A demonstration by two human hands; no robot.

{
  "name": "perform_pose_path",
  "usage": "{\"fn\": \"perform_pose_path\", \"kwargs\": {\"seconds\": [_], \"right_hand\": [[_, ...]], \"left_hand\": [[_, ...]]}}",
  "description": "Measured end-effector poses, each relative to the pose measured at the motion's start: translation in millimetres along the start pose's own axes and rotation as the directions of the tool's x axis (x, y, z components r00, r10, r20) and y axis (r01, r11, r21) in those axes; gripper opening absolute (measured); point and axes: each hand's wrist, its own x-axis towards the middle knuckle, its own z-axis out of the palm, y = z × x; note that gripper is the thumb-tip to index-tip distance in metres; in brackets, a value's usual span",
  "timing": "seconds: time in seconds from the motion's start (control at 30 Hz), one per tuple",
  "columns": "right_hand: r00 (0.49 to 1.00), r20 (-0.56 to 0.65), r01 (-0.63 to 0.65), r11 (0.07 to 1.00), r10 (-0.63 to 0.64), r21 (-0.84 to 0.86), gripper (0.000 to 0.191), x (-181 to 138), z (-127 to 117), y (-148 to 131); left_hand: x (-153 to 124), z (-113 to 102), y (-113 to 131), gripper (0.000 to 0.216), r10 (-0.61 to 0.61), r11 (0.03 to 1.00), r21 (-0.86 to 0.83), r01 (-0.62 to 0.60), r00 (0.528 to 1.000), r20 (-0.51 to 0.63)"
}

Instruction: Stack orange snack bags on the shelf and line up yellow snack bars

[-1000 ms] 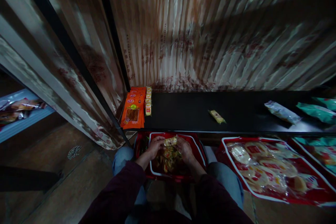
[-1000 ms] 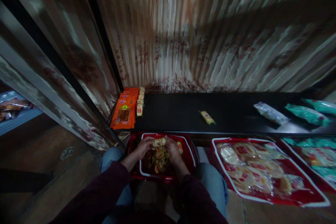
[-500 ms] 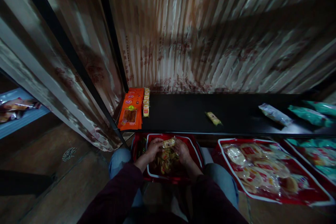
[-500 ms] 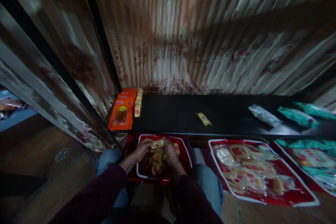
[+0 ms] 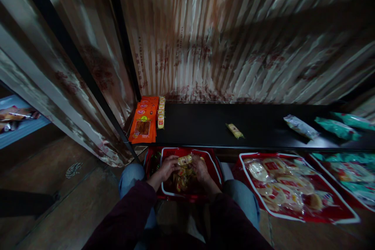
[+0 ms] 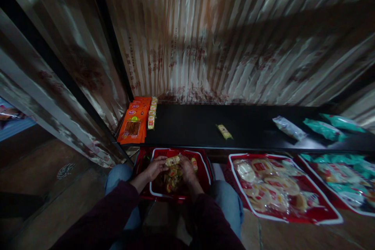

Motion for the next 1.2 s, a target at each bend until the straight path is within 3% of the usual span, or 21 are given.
{"fn": "perform_pose_path", "kwargs": {"seconds": [0.2,0.43,0.67,1.0,1.2], "right_hand": [[0.996,-0.063,-0.06,0.996,0.064,0.061,0.026,-5,5,-1],[0.998,-0.035,-0.044,0.996,0.047,0.072,0.033,-10,13,-20],[0.995,0.082,-0.057,0.997,0.053,0.057,0.033,-15,18,-28],[0.993,0.108,0.031,0.995,-0.04,0.091,0.034,-16,21,-26],[0.997,0.065,0.046,0.997,-0.05,0.059,0.039,-22,24,-33]], "left_hand": [[-5,-5,3,0.021,0.054,0.998,-0.019,-0.055,0.998,-0.03],[-11,9,3,0.029,0.081,0.991,0.099,-0.09,0.993,0.091],[-19,28,11,0.029,0.156,0.988,0.002,-0.156,0.987,0.038],[-19,31,21,0.033,0.172,0.984,0.048,-0.173,0.985,0.011],[-16,33,17,0.031,0.155,0.986,0.063,-0.156,0.988,0.017]]}}
